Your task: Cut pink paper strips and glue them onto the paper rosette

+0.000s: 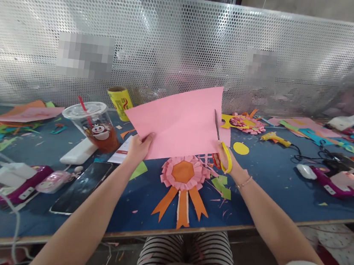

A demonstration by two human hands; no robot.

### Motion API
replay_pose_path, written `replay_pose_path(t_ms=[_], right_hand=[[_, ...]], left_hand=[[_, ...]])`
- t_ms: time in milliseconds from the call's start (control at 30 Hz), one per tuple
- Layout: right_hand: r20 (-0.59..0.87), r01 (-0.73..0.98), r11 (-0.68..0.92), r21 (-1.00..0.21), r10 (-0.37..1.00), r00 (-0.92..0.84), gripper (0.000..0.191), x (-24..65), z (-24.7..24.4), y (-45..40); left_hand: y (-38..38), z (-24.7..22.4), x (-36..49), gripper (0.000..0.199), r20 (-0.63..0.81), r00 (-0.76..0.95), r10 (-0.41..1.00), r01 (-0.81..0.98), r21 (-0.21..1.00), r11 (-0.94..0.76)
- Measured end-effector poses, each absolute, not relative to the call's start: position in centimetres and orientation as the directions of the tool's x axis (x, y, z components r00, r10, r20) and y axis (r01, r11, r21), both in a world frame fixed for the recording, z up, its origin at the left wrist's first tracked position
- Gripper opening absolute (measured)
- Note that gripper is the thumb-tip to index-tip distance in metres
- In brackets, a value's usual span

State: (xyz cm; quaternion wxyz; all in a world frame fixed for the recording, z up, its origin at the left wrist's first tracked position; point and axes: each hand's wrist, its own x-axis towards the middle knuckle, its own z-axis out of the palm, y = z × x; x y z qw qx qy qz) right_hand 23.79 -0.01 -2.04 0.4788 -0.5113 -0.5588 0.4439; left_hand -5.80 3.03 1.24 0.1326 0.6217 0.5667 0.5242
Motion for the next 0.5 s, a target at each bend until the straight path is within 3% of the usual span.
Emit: replay_pose_path(t_ms=[233, 500], right_hand=[[0.134, 0.055, 0.137, -0.989, 0.989, -0.059, 0.057, 24.21, -2.18, 0.48], [0.103, 0.248, 0.099, -0.964, 0.995, -0.001, 0.065, 24.32, -2.63, 0.29]], left_hand=[[2.9, 1.22, -5.58, 0.027, 0.463, -0.149, 0.874, 0.565, 0.765, -0.309], [3.2, 1.03, -5.81, 0.025, 0.46, -0.137, 0.877, 0.566, 0.764, -0.311]])
